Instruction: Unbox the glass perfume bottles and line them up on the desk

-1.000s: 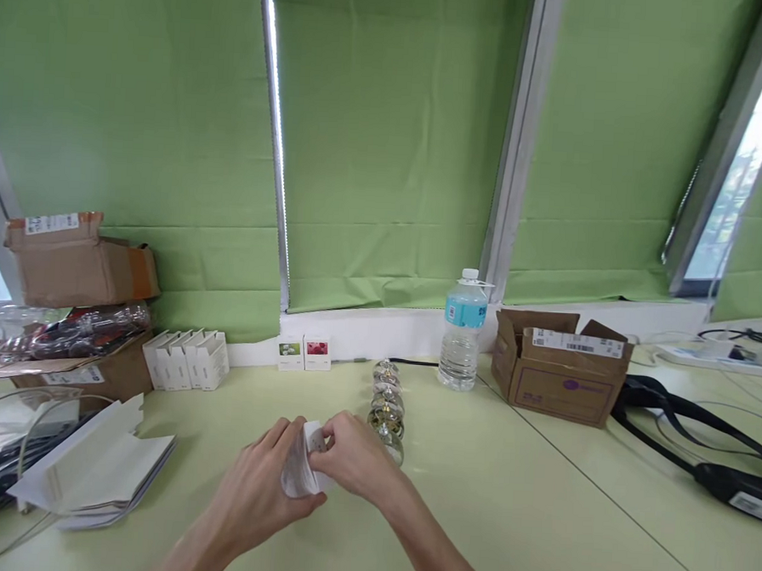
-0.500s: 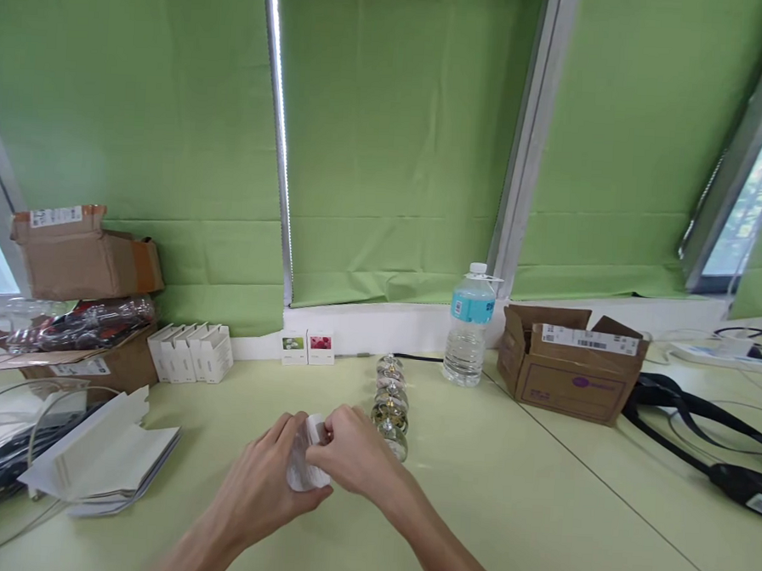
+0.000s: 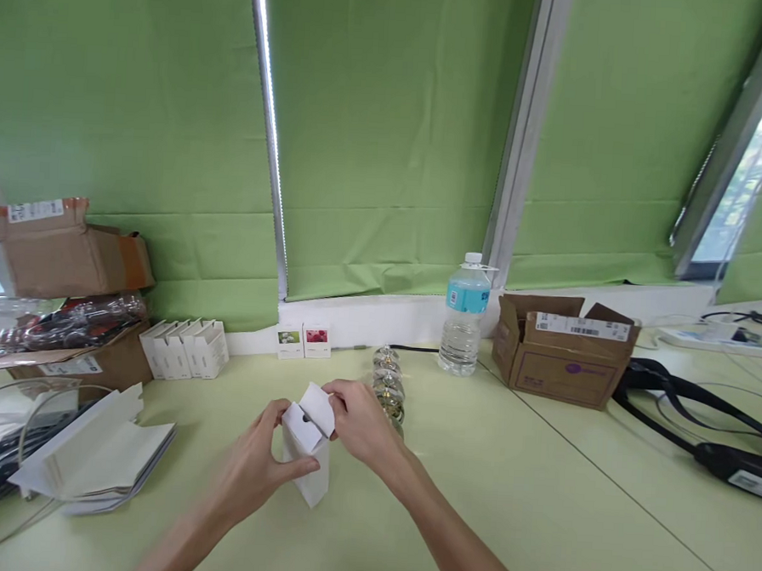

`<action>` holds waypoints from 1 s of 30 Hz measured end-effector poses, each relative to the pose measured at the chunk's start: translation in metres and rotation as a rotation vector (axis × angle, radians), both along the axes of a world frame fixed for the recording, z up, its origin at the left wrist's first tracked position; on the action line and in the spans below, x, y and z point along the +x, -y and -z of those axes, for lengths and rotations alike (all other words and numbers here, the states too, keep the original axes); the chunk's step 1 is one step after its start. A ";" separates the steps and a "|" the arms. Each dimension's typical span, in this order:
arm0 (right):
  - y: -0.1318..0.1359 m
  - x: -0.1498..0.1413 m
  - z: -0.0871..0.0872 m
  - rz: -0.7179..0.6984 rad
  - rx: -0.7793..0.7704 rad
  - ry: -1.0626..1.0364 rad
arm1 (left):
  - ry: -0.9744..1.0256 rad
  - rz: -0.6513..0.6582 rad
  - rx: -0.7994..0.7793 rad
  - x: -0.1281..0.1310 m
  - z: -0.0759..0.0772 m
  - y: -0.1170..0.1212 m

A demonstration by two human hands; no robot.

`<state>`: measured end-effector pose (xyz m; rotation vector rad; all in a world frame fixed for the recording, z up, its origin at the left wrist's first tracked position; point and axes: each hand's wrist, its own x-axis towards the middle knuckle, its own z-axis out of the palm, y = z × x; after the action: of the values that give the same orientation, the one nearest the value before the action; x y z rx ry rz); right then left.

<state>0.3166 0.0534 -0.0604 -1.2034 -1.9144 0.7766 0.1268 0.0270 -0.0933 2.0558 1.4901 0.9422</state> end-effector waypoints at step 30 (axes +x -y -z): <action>0.033 0.003 -0.018 -0.075 0.099 0.358 | 0.038 0.273 0.125 -0.021 -0.003 -0.011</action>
<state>0.3197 0.0207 -0.0420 -1.2809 -2.2705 0.5222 0.1057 0.0383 -0.0902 2.2450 1.1189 0.9773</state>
